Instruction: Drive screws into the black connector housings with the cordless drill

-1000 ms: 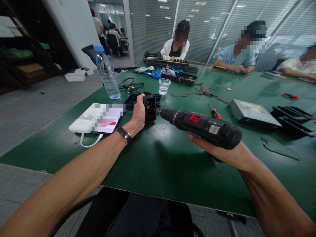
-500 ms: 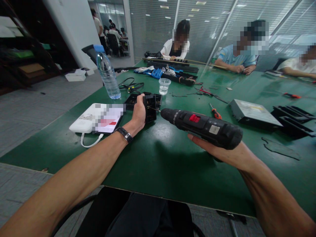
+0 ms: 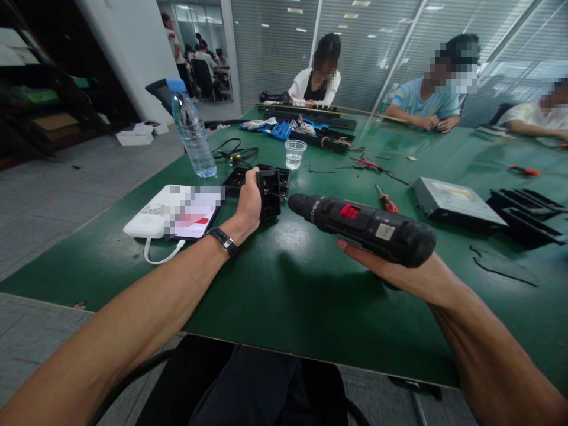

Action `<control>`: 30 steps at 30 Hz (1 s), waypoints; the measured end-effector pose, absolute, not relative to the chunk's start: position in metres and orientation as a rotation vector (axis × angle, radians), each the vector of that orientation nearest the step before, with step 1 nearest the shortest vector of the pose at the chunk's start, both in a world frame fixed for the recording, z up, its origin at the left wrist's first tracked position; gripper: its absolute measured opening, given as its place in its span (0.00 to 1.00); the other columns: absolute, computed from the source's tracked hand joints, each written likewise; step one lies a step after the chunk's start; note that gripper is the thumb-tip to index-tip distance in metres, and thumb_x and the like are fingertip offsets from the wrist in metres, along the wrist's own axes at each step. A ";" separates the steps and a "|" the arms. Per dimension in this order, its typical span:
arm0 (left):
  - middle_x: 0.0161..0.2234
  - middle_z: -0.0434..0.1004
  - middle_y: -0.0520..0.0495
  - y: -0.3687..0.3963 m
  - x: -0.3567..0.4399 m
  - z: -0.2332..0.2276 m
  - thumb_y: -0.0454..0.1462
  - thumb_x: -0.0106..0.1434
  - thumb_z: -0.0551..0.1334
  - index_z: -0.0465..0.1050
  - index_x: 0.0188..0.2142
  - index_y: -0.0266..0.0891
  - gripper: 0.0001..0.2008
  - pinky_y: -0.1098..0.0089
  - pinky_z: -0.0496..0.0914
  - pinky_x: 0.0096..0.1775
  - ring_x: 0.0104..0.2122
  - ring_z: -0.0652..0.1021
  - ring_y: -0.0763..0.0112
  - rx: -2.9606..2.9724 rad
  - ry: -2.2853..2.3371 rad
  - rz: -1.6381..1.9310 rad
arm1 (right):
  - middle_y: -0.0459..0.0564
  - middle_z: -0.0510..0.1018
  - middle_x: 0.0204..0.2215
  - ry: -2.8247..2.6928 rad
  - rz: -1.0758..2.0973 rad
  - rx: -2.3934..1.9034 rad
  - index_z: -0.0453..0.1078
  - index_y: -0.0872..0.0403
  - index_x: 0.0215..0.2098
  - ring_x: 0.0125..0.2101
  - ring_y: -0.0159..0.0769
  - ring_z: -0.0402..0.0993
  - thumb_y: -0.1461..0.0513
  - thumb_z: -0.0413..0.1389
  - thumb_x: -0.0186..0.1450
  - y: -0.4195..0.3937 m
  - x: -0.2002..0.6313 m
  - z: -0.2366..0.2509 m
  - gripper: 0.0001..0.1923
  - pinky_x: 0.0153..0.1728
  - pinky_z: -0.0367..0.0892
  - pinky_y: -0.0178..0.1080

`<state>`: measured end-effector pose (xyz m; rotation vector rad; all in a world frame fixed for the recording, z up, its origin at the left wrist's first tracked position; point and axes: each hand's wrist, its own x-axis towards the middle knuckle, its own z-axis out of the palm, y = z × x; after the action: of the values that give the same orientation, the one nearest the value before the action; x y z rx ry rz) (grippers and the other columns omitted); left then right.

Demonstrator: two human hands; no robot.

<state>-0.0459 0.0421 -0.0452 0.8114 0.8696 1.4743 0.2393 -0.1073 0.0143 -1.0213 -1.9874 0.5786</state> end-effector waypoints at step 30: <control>0.26 0.80 0.50 0.041 -0.045 -0.044 0.66 0.72 0.66 0.76 0.38 0.45 0.28 0.67 0.74 0.29 0.27 0.84 0.62 0.776 0.890 1.491 | 0.46 0.88 0.65 -2.009 0.553 -1.032 0.83 0.38 0.66 0.63 0.56 0.88 0.56 0.72 0.73 -0.107 0.241 0.012 0.24 0.71 0.81 0.64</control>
<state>-0.0453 0.0411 -0.0437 0.7763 0.8903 1.4906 0.2405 -0.1075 0.0118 -1.0318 -2.0086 0.5535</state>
